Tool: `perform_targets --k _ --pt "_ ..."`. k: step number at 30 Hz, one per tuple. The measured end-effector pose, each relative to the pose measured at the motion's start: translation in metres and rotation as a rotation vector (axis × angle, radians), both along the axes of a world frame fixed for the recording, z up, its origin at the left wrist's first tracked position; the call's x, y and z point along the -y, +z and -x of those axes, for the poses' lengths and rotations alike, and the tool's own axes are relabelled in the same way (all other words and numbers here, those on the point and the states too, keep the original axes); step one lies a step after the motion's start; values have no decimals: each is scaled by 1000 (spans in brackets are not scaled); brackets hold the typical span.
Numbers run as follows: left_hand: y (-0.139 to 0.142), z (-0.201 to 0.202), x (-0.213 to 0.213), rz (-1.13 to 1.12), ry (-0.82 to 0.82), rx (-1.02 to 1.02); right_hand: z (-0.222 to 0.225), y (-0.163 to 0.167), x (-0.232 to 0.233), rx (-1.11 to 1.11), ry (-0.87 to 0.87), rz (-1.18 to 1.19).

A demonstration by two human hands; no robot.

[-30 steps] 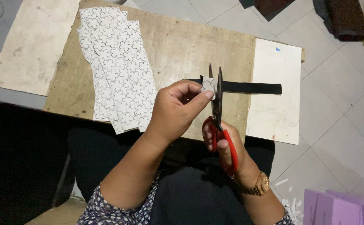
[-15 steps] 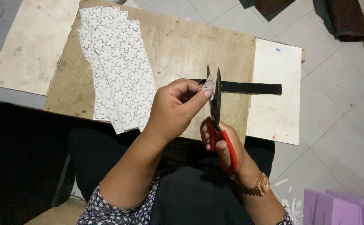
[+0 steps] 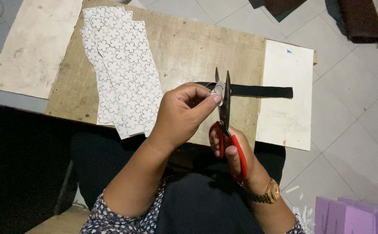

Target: The person cuts small flower-shaped pieces from white patterned material using red-handled scissors, trimming around drawn outlines one piece at a time. They hold each piece in one hand while cutting, set finished flower cutouts on the table, and continue with the next piece.

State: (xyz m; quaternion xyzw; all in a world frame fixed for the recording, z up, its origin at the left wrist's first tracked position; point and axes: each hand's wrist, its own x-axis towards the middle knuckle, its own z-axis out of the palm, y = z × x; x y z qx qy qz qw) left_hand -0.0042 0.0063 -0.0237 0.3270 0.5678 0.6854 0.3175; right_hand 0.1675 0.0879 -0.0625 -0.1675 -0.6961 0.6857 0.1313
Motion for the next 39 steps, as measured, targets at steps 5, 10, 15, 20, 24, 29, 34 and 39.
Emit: perform_targets --k 5,10,15,20,24,29,34,39 --pt "-1 0 -1 33 7 -4 -1 1 -1 -7 17 -6" --pt "-2 1 -3 -31 23 -67 0 5 0 -4 38 -60" --pt "-4 1 0 32 -4 -185 2 7 1 -34 50 -109" --pt "-6 0 -2 -37 -53 -45 0 6 1 -60 57 2" --pt "-6 -3 -4 -84 -26 61 0 5 0 -32 51 10" --pt "-2 -6 -4 -89 -133 133 -1 6 4 -93 0 62" --pt "4 -7 -2 85 -203 191 0 7 3 -112 -16 39" --pt "4 -7 -4 -23 -171 59 1 7 1 -84 -16 9"
